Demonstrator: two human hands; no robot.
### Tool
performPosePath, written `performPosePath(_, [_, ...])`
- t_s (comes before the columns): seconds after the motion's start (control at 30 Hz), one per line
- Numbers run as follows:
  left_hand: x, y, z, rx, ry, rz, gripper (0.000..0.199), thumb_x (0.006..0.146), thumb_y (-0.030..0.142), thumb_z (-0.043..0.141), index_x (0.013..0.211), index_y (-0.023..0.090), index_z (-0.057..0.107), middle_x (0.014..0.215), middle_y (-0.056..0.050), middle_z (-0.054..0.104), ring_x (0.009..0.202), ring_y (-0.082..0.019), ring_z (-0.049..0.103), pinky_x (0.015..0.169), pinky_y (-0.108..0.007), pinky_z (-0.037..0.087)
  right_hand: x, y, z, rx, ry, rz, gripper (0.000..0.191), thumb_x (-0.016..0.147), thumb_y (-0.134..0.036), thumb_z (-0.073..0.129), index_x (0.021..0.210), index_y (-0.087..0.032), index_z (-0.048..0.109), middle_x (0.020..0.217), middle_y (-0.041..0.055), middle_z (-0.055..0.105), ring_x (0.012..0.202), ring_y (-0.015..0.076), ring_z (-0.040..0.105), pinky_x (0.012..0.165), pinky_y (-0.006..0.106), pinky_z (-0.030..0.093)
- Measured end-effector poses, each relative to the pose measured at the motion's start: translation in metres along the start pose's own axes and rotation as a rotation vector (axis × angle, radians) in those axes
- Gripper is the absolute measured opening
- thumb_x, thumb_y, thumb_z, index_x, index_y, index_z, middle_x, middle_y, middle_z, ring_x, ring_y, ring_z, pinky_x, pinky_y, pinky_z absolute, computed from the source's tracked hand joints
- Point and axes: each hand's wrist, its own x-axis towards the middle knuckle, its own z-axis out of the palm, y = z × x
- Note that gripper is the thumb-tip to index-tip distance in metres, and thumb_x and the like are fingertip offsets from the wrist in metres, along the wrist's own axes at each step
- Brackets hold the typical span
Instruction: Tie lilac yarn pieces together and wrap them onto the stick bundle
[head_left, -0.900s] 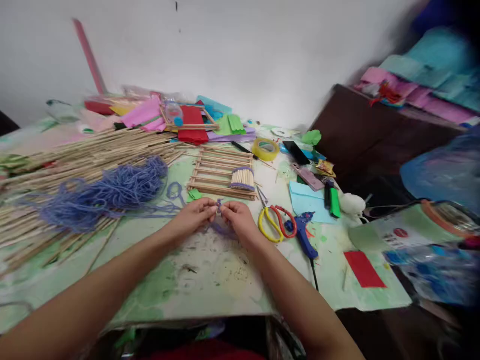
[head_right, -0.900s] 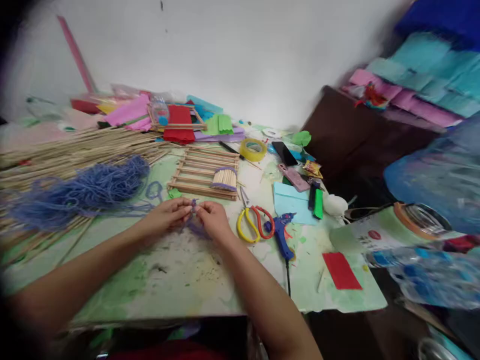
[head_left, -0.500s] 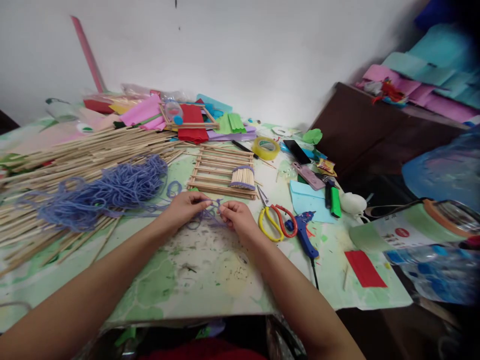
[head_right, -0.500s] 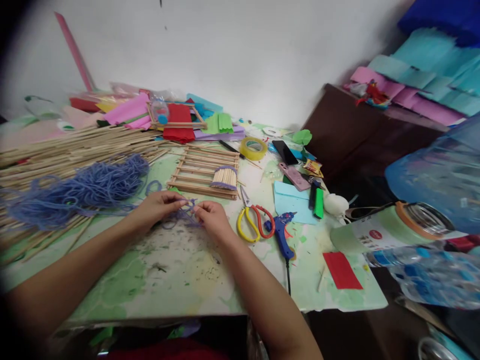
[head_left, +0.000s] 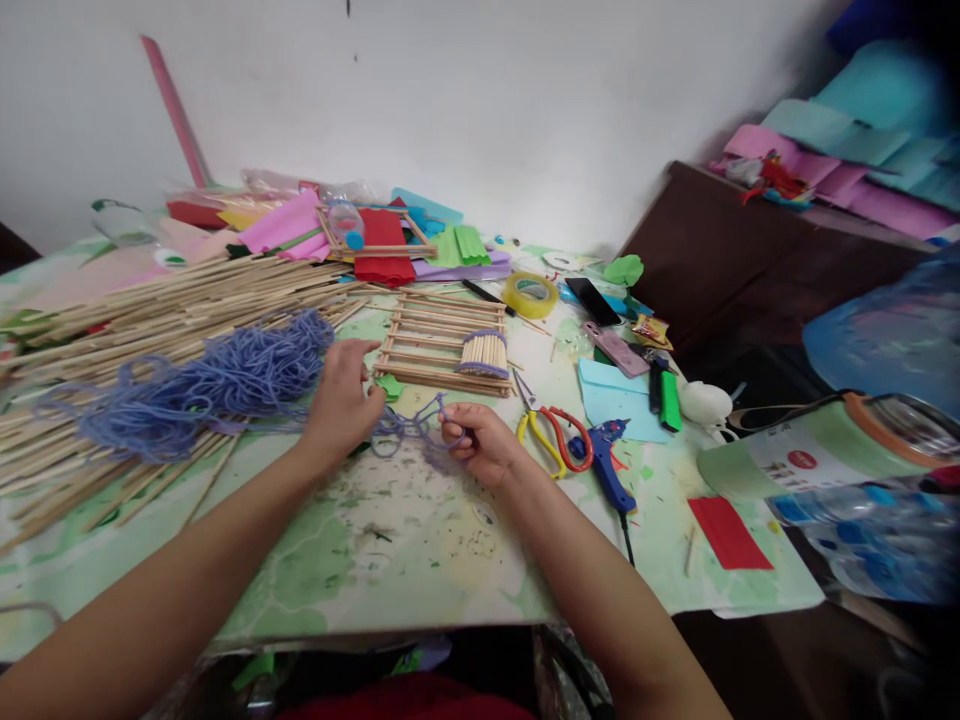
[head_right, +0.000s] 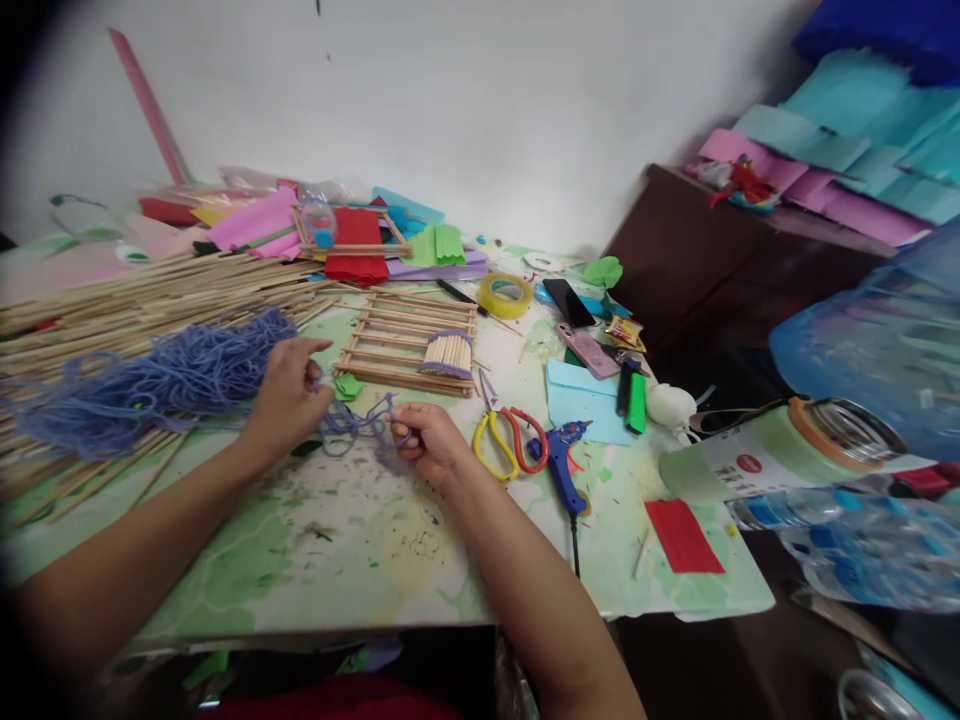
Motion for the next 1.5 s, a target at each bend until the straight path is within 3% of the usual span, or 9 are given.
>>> performPosePath(0.07, [-0.010, 0.016, -0.002, -0.052, -0.052, 0.114, 0.033, 0.072, 0.011, 0.045, 0.102, 0.016, 0.057, 0.089, -0.006, 0.059, 0.084, -0.020, 0.056, 0.083, -0.033, 0.043, 0.001, 0.001, 0.000, -0.016, 0.020, -0.017, 0.014, 0.064, -0.019, 0.063, 0.065, -0.014, 0.050, 0.050, -0.0075, 0.037, 0.040, 0.0012, 0.018, 0.039, 0.016, 0.004])
performPosePath(0.13, [-0.020, 0.028, -0.001, -0.138, -0.254, 0.215, 0.023, 0.080, 0.017, 0.041, 0.094, 0.017, 0.060, 0.092, -0.006, 0.063, 0.089, -0.020, 0.057, 0.084, -0.032, 0.043, 0.001, 0.002, 0.000, -0.038, 0.028, -0.034, 0.015, 0.063, -0.020, 0.064, 0.064, -0.014, 0.049, 0.049, -0.0074, 0.038, 0.039, 0.0012, 0.018, 0.039, 0.017, 0.004])
performPosePath(0.23, [-0.029, 0.034, 0.008, -0.211, -0.478, 0.149, 0.027, 0.085, 0.024, 0.039, 0.099, 0.016, 0.060, 0.097, -0.007, 0.065, 0.091, -0.020, 0.058, 0.083, -0.033, 0.044, 0.001, 0.003, 0.001, -0.079, 0.036, -0.060, 0.016, 0.064, -0.022, 0.064, 0.063, -0.014, 0.049, 0.049, -0.0071, 0.039, 0.038, 0.0013, 0.020, 0.039, 0.018, 0.004])
performPosePath(0.33, [-0.029, 0.029, 0.017, -0.317, -0.573, 0.073, 0.028, 0.084, 0.024, 0.038, 0.094, 0.017, 0.063, 0.093, -0.007, 0.066, 0.088, -0.020, 0.059, 0.081, -0.033, 0.045, 0.000, 0.003, 0.001, -0.122, 0.035, -0.077, 0.016, 0.064, -0.023, 0.064, 0.063, -0.014, 0.051, 0.049, -0.0074, 0.039, 0.038, 0.0014, 0.020, 0.039, 0.019, 0.004])
performPosePath(0.53, [-0.025, 0.018, 0.021, -0.482, -0.503, -0.022, 0.023, 0.077, 0.029, 0.048, 0.080, 0.021, 0.069, 0.103, -0.004, 0.065, 0.105, -0.022, 0.054, 0.096, -0.034, 0.039, 0.003, 0.007, 0.001, -0.245, 0.102, -0.110, 0.022, 0.064, -0.030, 0.065, 0.060, -0.015, 0.049, 0.048, -0.0072, 0.042, 0.036, 0.0015, 0.022, 0.037, 0.019, 0.007])
performPosePath(0.83, [-0.024, 0.035, 0.011, -0.561, -0.631, -0.209, 0.029, 0.081, 0.040, 0.048, 0.074, 0.019, 0.067, 0.065, -0.001, 0.065, 0.060, -0.016, 0.058, 0.056, -0.024, 0.043, 0.007, 0.013, 0.000, -0.433, 0.185, -0.178, 0.024, 0.066, -0.035, 0.062, 0.058, -0.016, 0.049, 0.046, -0.0065, 0.045, 0.037, 0.0033, 0.028, 0.038, 0.019, 0.019])
performPosePath(1.13, [-0.020, 0.023, 0.013, -0.610, -0.582, -0.276, 0.022, 0.072, 0.037, 0.061, 0.068, 0.018, 0.071, 0.070, -0.002, 0.069, 0.067, -0.017, 0.060, 0.064, -0.025, 0.044, 0.010, 0.016, -0.002, -0.592, 0.201, -0.238, 0.023, 0.070, -0.034, 0.056, 0.057, -0.017, 0.050, 0.046, -0.0051, 0.045, 0.039, 0.0046, 0.030, 0.041, 0.019, 0.022])
performPosePath(1.33, [-0.016, 0.020, 0.010, -0.390, -0.528, -0.140, 0.018, 0.070, 0.034, 0.060, 0.069, 0.020, 0.071, 0.073, -0.003, 0.069, 0.070, -0.019, 0.060, 0.067, -0.027, 0.043, 0.013, 0.019, -0.006, -0.753, 0.190, -0.281, 0.024, 0.076, -0.029, 0.049, 0.055, -0.017, 0.049, 0.049, -0.0030, 0.047, 0.043, 0.0069, 0.034, 0.047, 0.021, 0.026])
performPosePath(1.5, [-0.016, 0.023, 0.006, -0.210, -0.507, -0.047, 0.019, 0.073, 0.031, 0.054, 0.070, 0.021, 0.071, 0.075, -0.003, 0.069, 0.074, -0.020, 0.060, 0.070, -0.030, 0.042, 0.008, 0.013, -0.003, -1.185, 0.220, -0.409, 0.023, 0.080, -0.022, 0.048, 0.058, -0.017, 0.054, 0.054, -0.0010, 0.051, 0.054, 0.0108, 0.043, 0.055, 0.023, 0.028])
